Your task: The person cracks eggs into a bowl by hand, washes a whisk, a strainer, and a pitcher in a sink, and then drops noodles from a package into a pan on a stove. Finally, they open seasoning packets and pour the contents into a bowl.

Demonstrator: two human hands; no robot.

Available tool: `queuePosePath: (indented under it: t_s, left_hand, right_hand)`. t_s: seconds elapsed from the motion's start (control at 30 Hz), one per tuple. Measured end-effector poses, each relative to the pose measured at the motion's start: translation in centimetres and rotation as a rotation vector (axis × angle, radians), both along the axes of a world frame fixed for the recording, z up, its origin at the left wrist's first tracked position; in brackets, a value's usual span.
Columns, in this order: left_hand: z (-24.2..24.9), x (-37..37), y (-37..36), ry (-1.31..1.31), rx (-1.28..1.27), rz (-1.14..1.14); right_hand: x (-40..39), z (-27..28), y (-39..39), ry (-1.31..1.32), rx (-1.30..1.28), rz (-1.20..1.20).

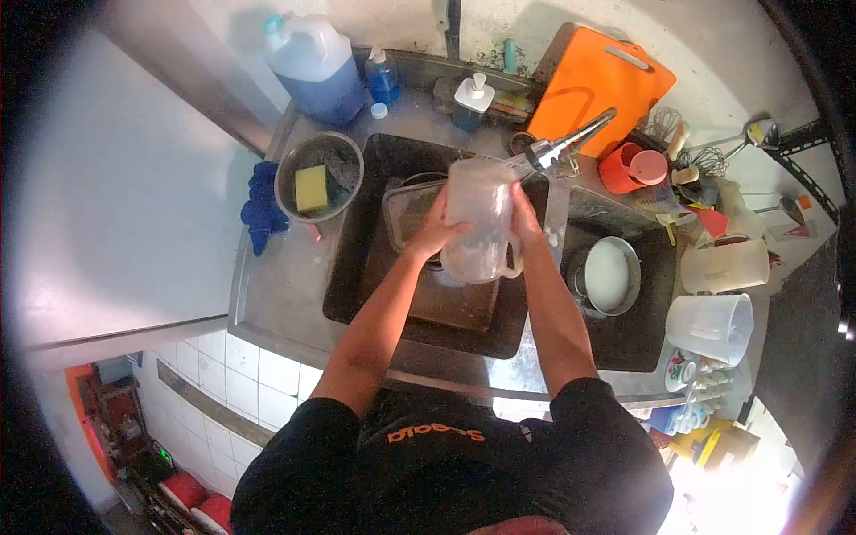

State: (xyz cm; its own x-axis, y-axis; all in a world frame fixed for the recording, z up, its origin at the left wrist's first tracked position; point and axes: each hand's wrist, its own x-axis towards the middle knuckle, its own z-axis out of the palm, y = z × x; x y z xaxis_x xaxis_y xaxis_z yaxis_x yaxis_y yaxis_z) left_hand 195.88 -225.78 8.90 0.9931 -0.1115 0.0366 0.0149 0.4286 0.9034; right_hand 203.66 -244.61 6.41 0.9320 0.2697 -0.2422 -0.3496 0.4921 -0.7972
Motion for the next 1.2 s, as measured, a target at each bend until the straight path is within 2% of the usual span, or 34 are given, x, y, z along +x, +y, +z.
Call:
queuePosePath:
  t_s: [0.07,0.13,0.2,0.23,0.27,0.33,0.37,0.4,0.47,0.6,0.67,0.7,0.77,0.8,0.87,0.9,0.97,1.0,1.07,1.1,1.17,1.2]
  left_hand:
    - [0.2,-1.1,1.1,0.089,-0.037,-0.035]
    - [1.8,-1.4,1.8,0.174,-0.013,0.014]
    - [2.5,-1.0,1.6,0.202,-0.029,0.082]
    - [2.8,-1.0,1.4,0.241,-0.053,0.154]
    - [3.5,-0.6,1.1,0.239,-0.049,0.153]
    - [4.9,0.4,0.3,0.626,0.024,0.227]
    - [4.2,0.5,0.0,0.522,0.011,0.174]
    - [3.0,0.3,-0.2,0.523,0.012,0.168]
    - [2.4,0.5,-0.8,0.287,0.045,0.227]
    - [2.8,-1.5,0.3,0.288,0.010,0.168]
    - [1.5,-1.5,0.8,0.576,-0.123,0.118]
    - [2.5,-1.3,0.6,0.571,-0.112,0.113]
    - [4.6,-1.6,-0.1,0.509,-0.486,0.084]
    - [5.8,-1.6,-0.1,0.506,-0.482,0.080]
    - [7.7,-1.5,0.4,0.677,-0.348,0.017]
    - [7.1,-1.1,1.4,0.672,-0.349,0.019]
    - [4.9,-0.3,3.4,0.999,-0.117,-0.339]
    - [4.4,-0.5,3.5,1.004,-0.127,-0.332]
    - [4.3,-0.4,3.2,0.768,-0.062,-0.291]
    - [4.8,-0.5,3.0,0.695,0.008,-0.227]
    - [6.6,-0.1,1.6,0.672,-0.010,-0.155]
    - [7.7,0.0,0.8,0.653,-0.032,-0.077]
  right_hand:
    - [-1.0,2.9,1.0,-0.082,-0.074,0.271]
    - [-0.8,3.2,2.1,-0.093,-0.081,0.221]
    - [-1.3,7.5,2.9,0.074,-0.104,0.328]
    - [0.7,3.7,1.8,0.104,-0.283,0.398]
    - [0.2,4.9,2.0,0.102,-0.279,0.397]
    - [-2.0,8.4,2.3,-0.174,-0.784,0.534]
    - [-1.7,6.8,2.2,-0.126,-0.842,0.451]
    - [-1.5,6.4,1.8,-0.122,-0.843,0.446]
    - [-0.2,6.2,1.0,-0.009,-0.823,0.292]
    - [2.7,5.4,1.7,-0.083,-0.731,0.242]
    - [3.5,5.3,4.0,-0.381,-1.261,0.230]
    - [3.0,6.4,4.8,-0.381,-1.253,0.219]
    - [0.9,8.3,5.6,-0.721,-1.234,0.241]
    - [0.2,8.5,5.3,-0.723,-1.233,0.235]
    - [-1.1,8.9,3.8,-0.764,-1.144,0.273]
    - [-1.7,9.3,2.7,-0.769,-1.144,0.272]
    - [-2.9,10.3,0.1,-0.986,-0.982,0.525]
    - [-3.4,10.2,-0.7,-0.985,-0.979,0.538]
    - [-3.8,10.2,-2.0,-0.723,-0.956,0.411]
    - [-3.2,9.6,-2.1,-0.725,-0.960,0.404]
    - [-2.1,7.9,-1.9,-0.273,-1.452,0.335]
    - [-2.7,8.7,-1.3,-0.269,-1.451,0.328]
